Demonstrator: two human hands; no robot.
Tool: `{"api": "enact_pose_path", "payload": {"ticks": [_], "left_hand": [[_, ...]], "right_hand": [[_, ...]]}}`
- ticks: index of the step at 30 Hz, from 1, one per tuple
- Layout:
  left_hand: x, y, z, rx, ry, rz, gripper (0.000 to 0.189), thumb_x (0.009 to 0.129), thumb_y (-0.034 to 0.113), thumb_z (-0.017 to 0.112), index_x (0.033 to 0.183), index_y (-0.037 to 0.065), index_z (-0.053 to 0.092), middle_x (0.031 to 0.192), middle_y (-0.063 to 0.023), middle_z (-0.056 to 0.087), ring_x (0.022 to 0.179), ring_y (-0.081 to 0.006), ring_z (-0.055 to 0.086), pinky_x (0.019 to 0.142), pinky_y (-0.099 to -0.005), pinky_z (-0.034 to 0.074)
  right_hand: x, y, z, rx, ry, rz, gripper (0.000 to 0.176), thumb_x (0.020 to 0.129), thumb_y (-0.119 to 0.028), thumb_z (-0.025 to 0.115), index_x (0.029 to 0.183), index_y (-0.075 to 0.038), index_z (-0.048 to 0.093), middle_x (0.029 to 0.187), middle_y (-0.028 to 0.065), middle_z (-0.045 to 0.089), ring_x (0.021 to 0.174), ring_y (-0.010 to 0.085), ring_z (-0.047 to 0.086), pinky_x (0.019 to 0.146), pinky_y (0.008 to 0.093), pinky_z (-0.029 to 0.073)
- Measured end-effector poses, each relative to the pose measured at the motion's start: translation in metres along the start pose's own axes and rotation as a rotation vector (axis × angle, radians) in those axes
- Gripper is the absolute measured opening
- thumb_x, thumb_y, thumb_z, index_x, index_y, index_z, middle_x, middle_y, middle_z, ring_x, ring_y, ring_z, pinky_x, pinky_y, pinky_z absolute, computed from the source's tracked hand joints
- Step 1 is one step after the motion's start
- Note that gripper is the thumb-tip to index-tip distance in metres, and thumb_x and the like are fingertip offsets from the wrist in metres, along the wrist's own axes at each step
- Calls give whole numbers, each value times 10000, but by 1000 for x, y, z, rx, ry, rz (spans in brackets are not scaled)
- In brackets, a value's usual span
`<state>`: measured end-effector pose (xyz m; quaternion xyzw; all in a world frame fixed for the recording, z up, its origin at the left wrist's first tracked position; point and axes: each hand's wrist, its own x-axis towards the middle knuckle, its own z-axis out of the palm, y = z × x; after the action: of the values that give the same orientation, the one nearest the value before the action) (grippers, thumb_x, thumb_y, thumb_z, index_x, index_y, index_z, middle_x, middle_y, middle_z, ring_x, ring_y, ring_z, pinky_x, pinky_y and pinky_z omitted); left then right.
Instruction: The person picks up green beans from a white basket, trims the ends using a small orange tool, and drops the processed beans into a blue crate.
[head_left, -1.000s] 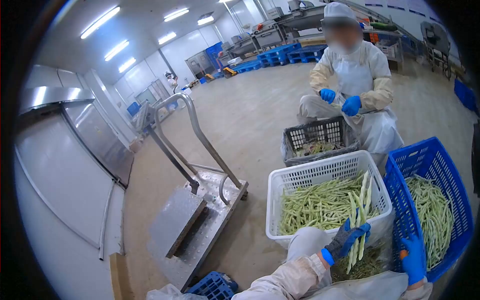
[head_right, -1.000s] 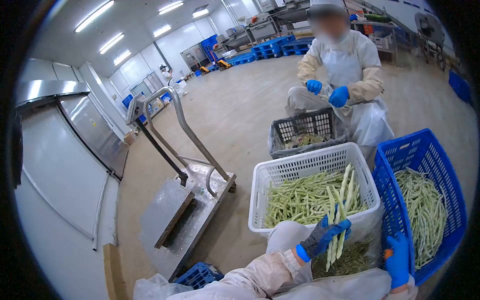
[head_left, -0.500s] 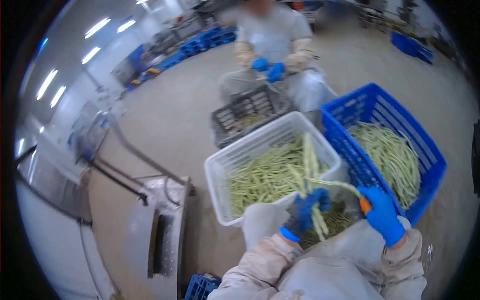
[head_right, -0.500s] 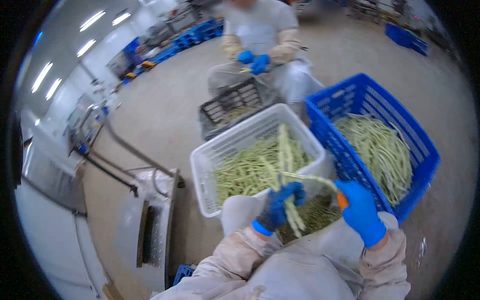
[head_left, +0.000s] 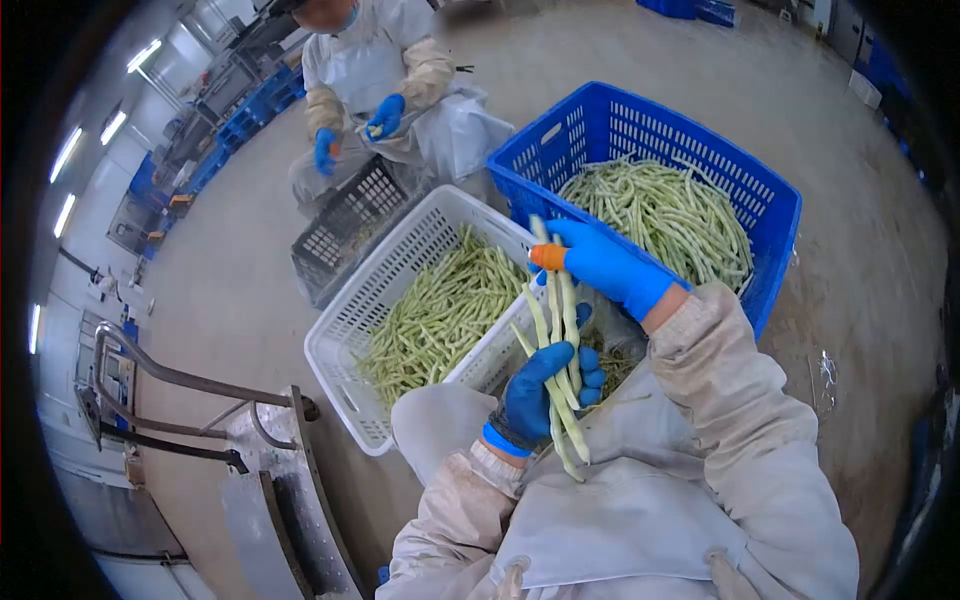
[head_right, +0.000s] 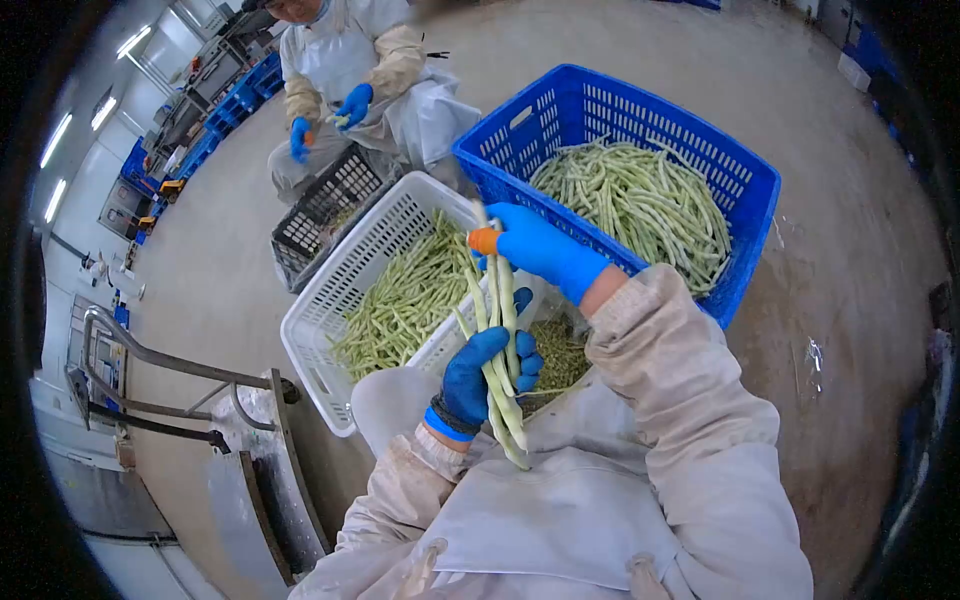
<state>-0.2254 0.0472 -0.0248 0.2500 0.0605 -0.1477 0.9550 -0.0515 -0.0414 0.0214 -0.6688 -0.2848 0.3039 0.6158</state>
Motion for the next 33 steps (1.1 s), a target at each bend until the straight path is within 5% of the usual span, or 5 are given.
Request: {"api": "enact_pose_path", "payload": {"ticks": [5, 12, 16, 22, 33], "left_hand": [[-7, 2, -4, -147, 116, -19, 489, 883, 225, 537, 1336, 118, 387, 1089, -123, 586, 1007, -260, 588, 838, -393, 519], [-4, -5, -29, -102, 123, 110, 442, 887, 189, 540, 1299, 87, 413, 967, -71, 551, 818, -182, 565, 714, -346, 515], [-7, 15, -32, 46, 298, 391, 501, 899, 169, 545, 1358, 134, 349, 993, -49, 544, 815, -157, 564, 719, -336, 520], [-10, 29, -29, 232, 344, 615, 415, 914, 162, 543, 1293, 87, 394, 991, -63, 568, 817, -157, 577, 716, -343, 521], [-15, 27, -21, 446, 406, 712, 521, 912, 143, 526, 1380, 116, 298, 982, -79, 559, 781, -176, 577, 688, -354, 517]], "right_hand": [[-5, 28, 27, -52, -111, 99, 337, 873, -222, 611, 1143, -32, 543, 852, 62, 615, 762, 111, 575, 692, 273, 480], [-39, 40, 34, -187, 186, -274, 432, 862, -250, 612, 1222, -30, 520, 944, 103, 619, 807, 154, 571, 715, 313, 474], [-74, 21, 13, -169, 37, -54, 327, 852, -207, 600, 1135, -43, 586, 1009, 108, 603, 868, 199, 566, 765, 341, 460], [-112, 61, 41, -653, -204, -401, 225, 791, -103, 544, 999, -71, 624, 987, 134, 573, 957, 334, 507, 829, 411, 408], [-109, 72, 68, -453, -164, -190, 184, 786, -100, 545, 928, -38, 645, 883, 164, 608, 843, 351, 541, 750, 430, 428]]}}
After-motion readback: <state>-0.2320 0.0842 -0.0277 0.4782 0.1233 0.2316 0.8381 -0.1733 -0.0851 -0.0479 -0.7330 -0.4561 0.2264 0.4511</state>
